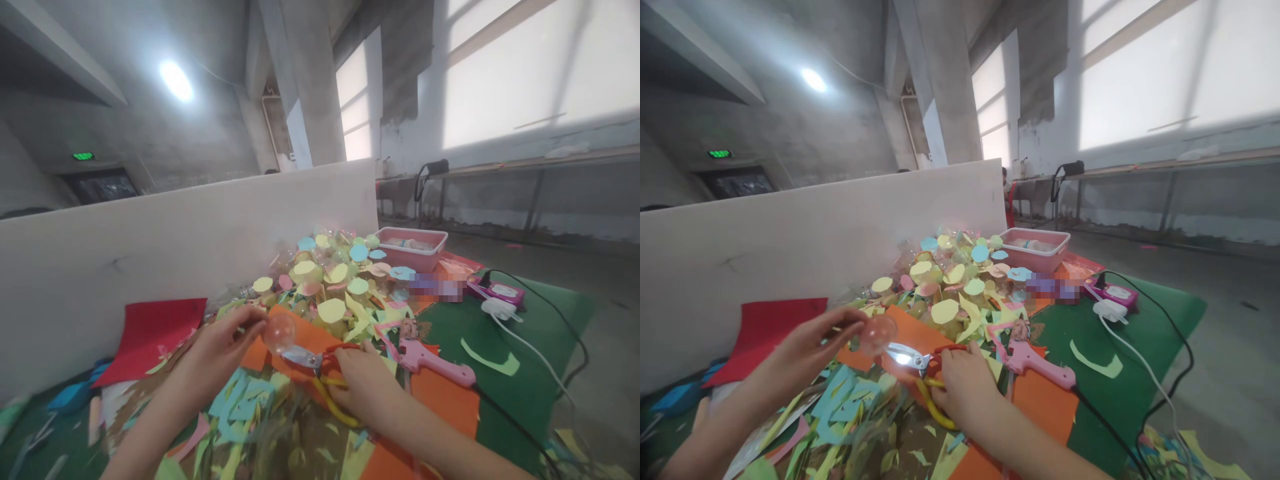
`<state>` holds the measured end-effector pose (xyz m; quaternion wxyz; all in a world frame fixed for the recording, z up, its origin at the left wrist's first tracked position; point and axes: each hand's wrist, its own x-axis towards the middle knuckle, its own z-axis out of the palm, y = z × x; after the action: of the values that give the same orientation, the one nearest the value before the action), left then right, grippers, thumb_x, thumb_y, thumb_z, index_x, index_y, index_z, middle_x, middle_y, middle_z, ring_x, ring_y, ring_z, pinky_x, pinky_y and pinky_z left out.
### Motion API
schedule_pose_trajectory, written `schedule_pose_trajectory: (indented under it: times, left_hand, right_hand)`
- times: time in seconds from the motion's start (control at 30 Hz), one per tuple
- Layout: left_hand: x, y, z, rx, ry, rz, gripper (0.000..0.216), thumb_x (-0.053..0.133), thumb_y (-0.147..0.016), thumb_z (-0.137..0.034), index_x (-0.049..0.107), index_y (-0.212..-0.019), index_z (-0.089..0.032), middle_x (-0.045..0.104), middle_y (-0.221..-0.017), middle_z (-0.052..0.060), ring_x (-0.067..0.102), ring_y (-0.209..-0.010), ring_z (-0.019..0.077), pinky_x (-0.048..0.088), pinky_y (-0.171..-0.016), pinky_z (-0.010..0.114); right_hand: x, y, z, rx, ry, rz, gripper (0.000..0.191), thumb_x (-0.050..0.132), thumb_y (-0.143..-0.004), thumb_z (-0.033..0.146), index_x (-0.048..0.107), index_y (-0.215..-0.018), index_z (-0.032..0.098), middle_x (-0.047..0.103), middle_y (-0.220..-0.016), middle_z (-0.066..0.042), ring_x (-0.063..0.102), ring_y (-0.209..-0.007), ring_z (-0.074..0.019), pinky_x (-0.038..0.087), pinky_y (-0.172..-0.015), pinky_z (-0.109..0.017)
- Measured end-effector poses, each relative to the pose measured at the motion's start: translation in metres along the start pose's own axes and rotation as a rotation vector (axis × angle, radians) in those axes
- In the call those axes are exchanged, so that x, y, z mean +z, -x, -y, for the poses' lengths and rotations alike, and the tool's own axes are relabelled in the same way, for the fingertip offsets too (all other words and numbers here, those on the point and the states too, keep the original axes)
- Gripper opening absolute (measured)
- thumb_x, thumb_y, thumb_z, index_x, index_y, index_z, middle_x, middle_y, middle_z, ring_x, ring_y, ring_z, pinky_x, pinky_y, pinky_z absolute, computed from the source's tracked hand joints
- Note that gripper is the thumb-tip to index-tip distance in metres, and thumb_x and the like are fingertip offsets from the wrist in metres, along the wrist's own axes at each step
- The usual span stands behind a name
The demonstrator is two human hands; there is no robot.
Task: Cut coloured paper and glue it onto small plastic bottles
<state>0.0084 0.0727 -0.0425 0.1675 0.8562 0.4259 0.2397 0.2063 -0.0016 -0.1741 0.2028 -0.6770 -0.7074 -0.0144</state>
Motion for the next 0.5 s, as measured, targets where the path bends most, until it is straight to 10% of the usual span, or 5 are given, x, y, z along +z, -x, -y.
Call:
schedule_pose_trajectory:
  times: [0.23,0.37,0.5]
  left_hand:
    - [0.001,0.031,-0.057,0.349,-0.164,-0.422,0.012,0.048,-0.094,-0.031,0.059,-0.098,-0.028,0.063,-0.093,-0.002,0.058,-0.083,0.0149,0.043,-0.071,0.025]
    - [0.008,0.014,-0.054,0.616,-0.25,-0.325,0.012,0.051,-0.094,-0.017,0.058,-0.098,-0.025,0.063,-0.093,0.0,0.057,-0.092,0.0149,0.045,-0.081,0.026]
    - [0.009,0.007,-0.032,0.435,-0.112,-0.149,0.011,0.048,-0.094,-0.023,0.06,-0.093,-0.025,0.064,-0.088,-0.001,0.059,-0.084,0.0145,0.047,-0.072,0.025]
  right_hand:
    - [-0.002,-0.003,-0.002,0.032,-0.011,0.148,0.024,0.058,-0.088,0.037,0.065,-0.089,0.013,0.075,-0.087,-0.011,0.068,-0.08,-0.0257,0.03,-0.083,-0.037]
    - [-0.002,-0.004,-0.003,0.046,-0.044,0.248,0.029,0.057,-0.088,0.038,0.066,-0.097,0.012,0.074,-0.094,-0.013,0.067,-0.088,-0.0271,0.029,-0.085,-0.037]
    - [-0.006,-0.002,-0.003,0.04,-0.08,0.252,0.028,0.058,-0.088,0.036,0.065,-0.103,0.014,0.073,-0.1,-0.013,0.066,-0.095,-0.0276,0.028,-0.086,-0.036]
